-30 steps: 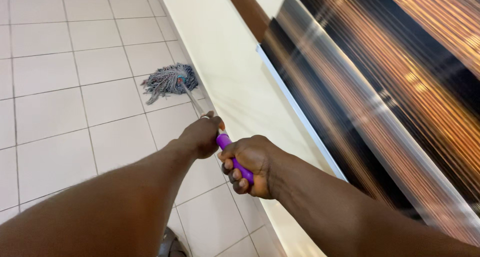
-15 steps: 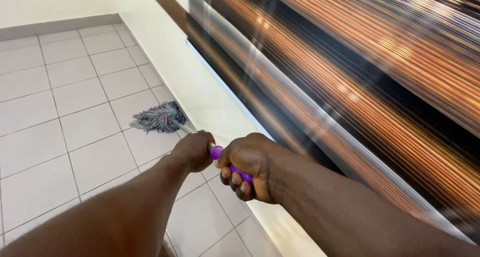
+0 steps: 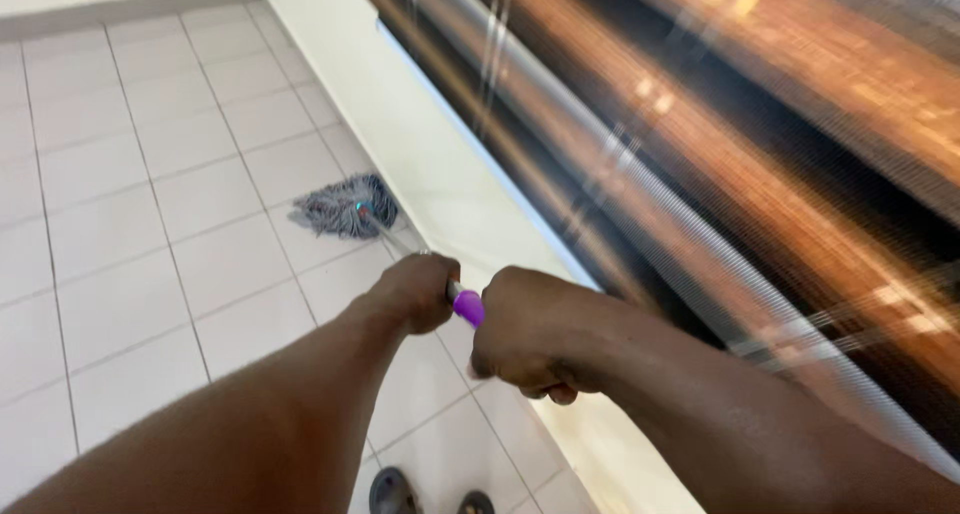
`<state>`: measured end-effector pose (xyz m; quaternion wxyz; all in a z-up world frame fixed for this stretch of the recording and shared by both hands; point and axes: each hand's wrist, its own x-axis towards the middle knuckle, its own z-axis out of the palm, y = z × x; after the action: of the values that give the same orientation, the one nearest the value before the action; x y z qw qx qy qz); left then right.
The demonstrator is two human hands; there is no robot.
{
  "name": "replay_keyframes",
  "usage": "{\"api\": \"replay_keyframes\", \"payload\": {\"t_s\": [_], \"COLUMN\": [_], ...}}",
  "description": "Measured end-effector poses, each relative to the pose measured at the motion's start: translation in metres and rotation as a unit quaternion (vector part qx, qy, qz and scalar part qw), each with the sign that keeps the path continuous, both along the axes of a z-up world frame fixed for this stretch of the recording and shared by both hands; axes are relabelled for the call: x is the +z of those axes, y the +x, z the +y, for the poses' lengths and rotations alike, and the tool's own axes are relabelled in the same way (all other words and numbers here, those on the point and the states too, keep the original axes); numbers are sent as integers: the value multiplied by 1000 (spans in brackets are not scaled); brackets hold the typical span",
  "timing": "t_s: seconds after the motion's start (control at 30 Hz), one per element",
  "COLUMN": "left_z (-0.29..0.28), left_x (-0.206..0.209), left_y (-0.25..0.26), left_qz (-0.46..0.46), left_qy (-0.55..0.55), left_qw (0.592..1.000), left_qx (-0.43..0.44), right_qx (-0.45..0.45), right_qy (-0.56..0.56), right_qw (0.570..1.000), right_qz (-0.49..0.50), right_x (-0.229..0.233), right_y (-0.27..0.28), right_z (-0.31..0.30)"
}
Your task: The person mops a tiled floor using a mop, moving the mop head back and forth across the tiles.
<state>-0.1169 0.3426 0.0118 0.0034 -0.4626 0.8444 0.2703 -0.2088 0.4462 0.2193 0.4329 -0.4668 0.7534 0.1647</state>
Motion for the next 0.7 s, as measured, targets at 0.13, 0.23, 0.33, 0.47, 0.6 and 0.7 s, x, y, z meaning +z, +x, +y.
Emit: {"api": "replay_keyframes", "payload": {"t_s": [0.13,0.23,0.33,0.47,0.6,0.7], "left_z": [17,20,22,10,18,36], "left_x": [9,16,11,5,-3,-4], "left_y": [14,22,41,73,118,151], "left_qz": [5,17,30,-21,-82,-120], "left_qy": [6,6,-19,-46,1,3], "left_qw": [1000,998,998,998,991,983], "left_qx": [30,60,54,44,102,141], "right_qx": [-25,-19,-46,-9,11,61], "right_qy": [20,22,11,15,35,65], "right_qw": [999,1000,997,996,992,986], "right_qz": [-2,-9,-55,-84,-119,-142], "right_x": [-11,-16,-18,-24,-46,-57], "right_y": [9,18,26,44,72,96], "right_z": [2,-1,-7,-24,-27,-31]}}
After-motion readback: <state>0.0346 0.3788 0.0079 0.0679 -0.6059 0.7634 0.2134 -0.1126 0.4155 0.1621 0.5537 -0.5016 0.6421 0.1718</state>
